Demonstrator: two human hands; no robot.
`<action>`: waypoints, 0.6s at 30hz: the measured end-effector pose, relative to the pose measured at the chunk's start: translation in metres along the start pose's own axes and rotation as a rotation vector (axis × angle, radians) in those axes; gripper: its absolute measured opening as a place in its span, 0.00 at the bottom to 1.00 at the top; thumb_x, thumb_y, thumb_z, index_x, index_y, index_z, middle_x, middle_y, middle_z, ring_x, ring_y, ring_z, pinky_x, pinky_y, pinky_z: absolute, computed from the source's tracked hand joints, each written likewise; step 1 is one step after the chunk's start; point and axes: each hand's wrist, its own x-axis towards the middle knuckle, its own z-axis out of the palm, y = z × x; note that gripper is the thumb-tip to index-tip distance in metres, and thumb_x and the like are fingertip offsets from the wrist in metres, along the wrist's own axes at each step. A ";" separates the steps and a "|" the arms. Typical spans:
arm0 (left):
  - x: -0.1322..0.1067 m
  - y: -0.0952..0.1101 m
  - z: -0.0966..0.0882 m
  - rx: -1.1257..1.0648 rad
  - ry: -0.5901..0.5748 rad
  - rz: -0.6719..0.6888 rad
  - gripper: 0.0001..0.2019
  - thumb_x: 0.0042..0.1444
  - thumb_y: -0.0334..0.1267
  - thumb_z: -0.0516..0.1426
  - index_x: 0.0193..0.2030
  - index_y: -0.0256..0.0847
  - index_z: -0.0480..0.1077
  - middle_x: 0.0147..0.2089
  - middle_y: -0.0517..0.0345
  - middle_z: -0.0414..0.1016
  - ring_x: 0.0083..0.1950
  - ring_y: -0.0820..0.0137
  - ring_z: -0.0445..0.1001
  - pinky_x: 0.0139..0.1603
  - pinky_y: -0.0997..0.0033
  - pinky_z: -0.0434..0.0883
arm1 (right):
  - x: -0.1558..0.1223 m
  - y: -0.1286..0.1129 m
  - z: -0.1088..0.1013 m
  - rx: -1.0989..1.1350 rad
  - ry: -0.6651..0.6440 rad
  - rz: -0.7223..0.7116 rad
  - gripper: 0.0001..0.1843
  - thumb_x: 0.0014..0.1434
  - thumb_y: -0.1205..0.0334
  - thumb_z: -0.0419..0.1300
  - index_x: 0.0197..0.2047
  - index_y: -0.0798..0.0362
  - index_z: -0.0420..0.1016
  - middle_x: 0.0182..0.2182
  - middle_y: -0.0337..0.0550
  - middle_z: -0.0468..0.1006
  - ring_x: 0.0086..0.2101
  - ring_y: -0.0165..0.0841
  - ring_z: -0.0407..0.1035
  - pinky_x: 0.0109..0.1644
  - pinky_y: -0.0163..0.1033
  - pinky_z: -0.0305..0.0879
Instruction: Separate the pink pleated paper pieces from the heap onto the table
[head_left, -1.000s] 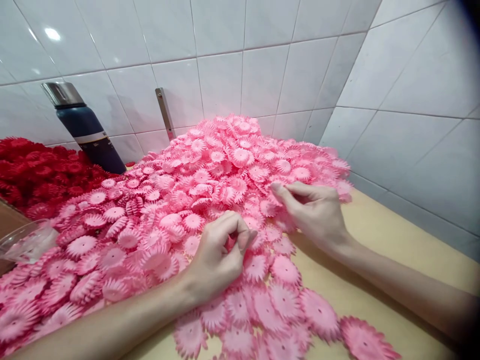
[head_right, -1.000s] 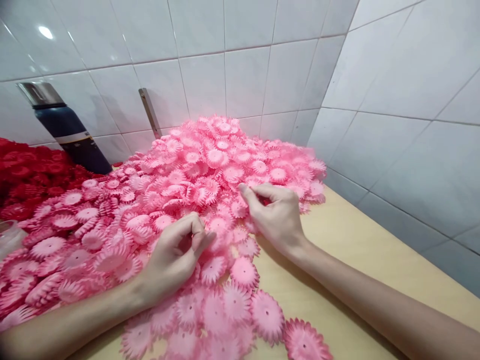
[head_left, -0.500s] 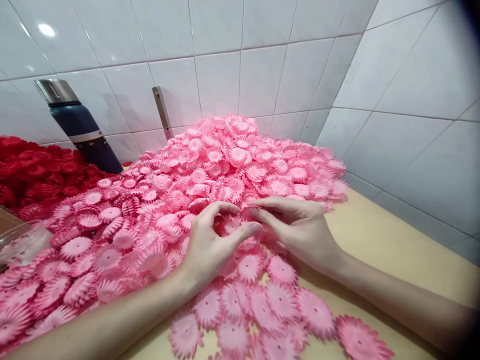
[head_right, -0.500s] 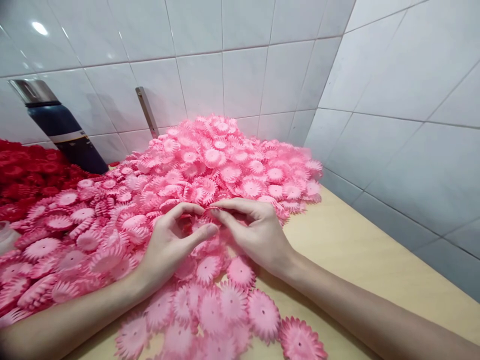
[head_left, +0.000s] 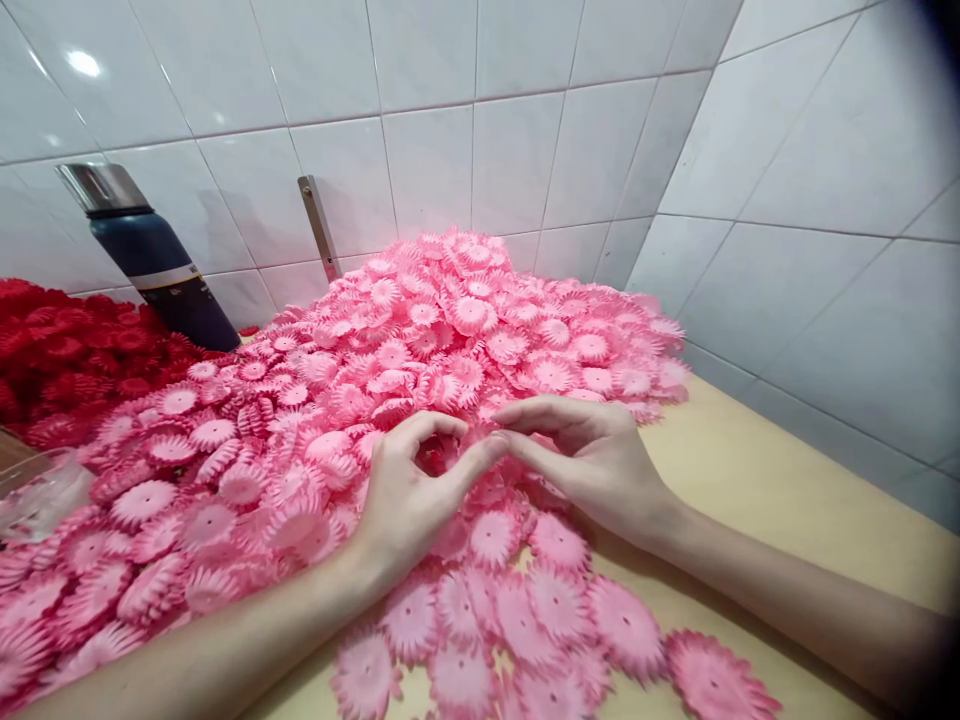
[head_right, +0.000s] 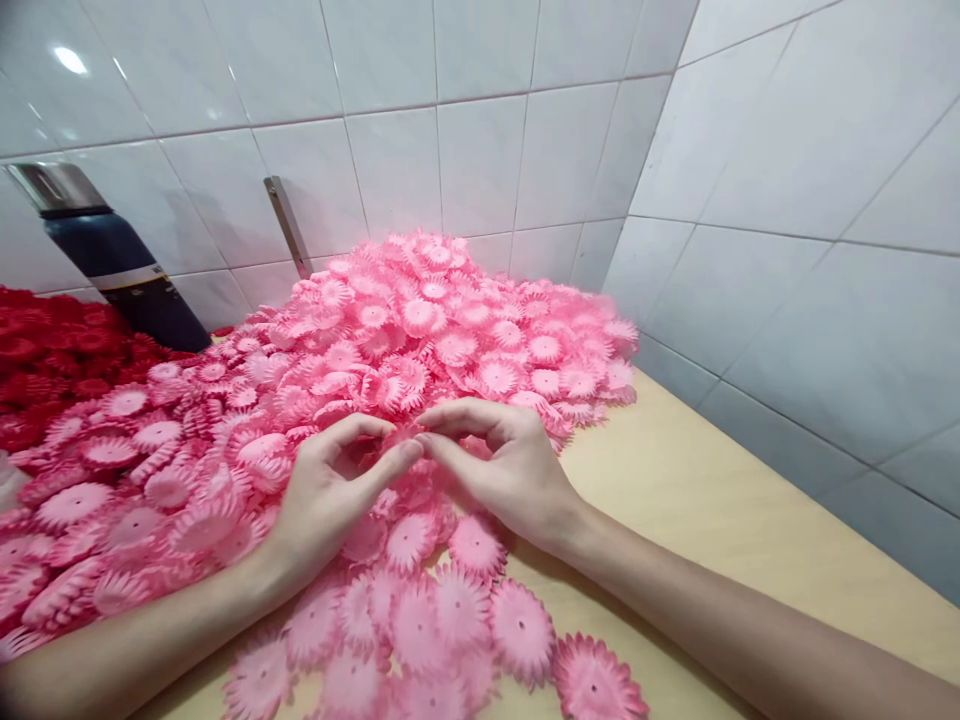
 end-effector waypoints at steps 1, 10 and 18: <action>0.000 -0.001 0.000 -0.007 -0.005 -0.007 0.09 0.49 0.41 0.65 0.31 0.37 0.73 0.29 0.59 0.74 0.31 0.72 0.69 0.33 0.72 0.65 | 0.000 0.000 0.000 0.002 -0.016 -0.008 0.05 0.52 0.63 0.66 0.35 0.51 0.80 0.32 0.42 0.83 0.33 0.35 0.78 0.39 0.39 0.77; -0.001 -0.003 -0.001 -0.093 -0.007 0.035 0.07 0.52 0.38 0.63 0.28 0.36 0.77 0.28 0.57 0.73 0.29 0.72 0.68 0.30 0.72 0.64 | 0.000 -0.004 -0.001 0.029 -0.051 -0.025 0.05 0.58 0.64 0.62 0.38 0.50 0.79 0.33 0.38 0.81 0.34 0.30 0.76 0.40 0.33 0.74; 0.000 -0.002 -0.001 -0.080 -0.029 0.035 0.08 0.57 0.34 0.59 0.32 0.35 0.79 0.29 0.55 0.72 0.31 0.71 0.69 0.31 0.72 0.64 | -0.001 0.002 0.000 0.013 -0.062 0.004 0.09 0.52 0.63 0.67 0.39 0.52 0.79 0.36 0.42 0.81 0.37 0.32 0.75 0.42 0.35 0.74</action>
